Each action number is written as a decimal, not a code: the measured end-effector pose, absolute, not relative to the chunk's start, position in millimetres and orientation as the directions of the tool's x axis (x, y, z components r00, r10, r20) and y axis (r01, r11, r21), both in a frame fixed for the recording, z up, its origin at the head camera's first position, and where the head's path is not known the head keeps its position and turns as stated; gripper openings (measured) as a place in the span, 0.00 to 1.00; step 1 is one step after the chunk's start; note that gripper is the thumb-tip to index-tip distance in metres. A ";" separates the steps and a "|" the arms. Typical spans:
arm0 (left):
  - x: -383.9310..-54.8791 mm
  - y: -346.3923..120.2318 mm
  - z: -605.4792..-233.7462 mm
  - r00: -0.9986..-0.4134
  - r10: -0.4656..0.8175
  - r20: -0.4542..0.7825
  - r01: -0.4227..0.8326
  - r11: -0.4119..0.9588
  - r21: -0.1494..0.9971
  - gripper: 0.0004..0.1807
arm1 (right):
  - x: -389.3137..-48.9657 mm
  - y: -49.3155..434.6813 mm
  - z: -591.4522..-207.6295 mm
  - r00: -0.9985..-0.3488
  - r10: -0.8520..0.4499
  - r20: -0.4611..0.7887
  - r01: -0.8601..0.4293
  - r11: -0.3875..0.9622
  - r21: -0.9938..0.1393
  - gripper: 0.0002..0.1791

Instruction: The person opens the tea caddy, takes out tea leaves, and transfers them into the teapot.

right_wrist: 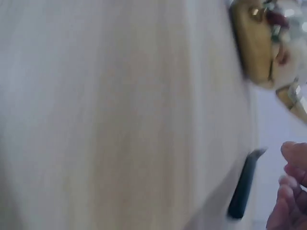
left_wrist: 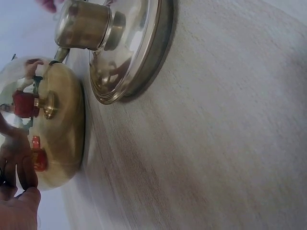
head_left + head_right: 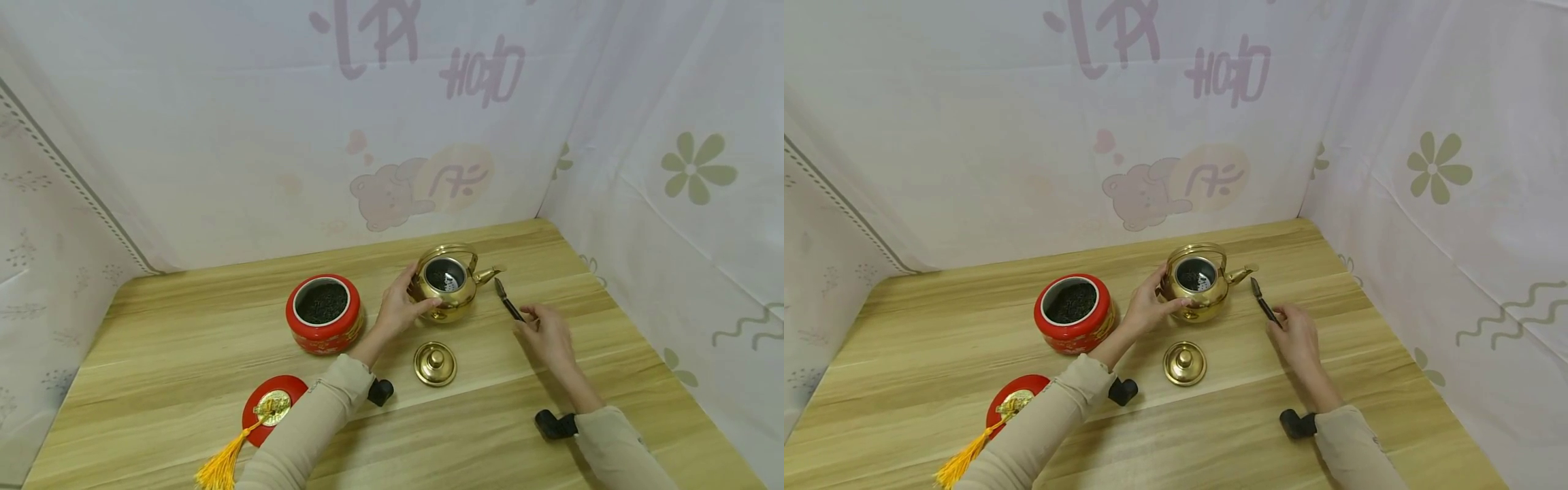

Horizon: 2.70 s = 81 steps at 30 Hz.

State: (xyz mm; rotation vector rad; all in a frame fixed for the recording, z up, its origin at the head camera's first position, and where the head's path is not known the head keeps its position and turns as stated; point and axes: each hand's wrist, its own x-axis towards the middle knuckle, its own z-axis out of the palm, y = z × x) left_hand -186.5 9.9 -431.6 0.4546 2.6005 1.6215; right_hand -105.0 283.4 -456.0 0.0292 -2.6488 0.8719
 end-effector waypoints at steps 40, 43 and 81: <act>-186.4 8.7 -432.9 -0.950 0.275 0.150 0.258 0.417 0.872 0.47 | -101.8 185.5 -462.1 -0.877 -0.468 0.110 -0.382 0.541 -0.749 0.16; -186.4 8.6 -432.9 -0.949 0.276 0.154 0.261 0.409 0.874 0.47 | -101.8 184.3 -462.9 -0.880 -0.463 0.107 -0.380 0.549 -0.745 0.15; -186.4 8.8 -432.2 -0.945 0.282 0.167 0.275 0.403 0.873 0.46 | -109.6 206.7 -412.0 -0.921 -0.207 0.330 -0.389 0.533 -0.752 0.11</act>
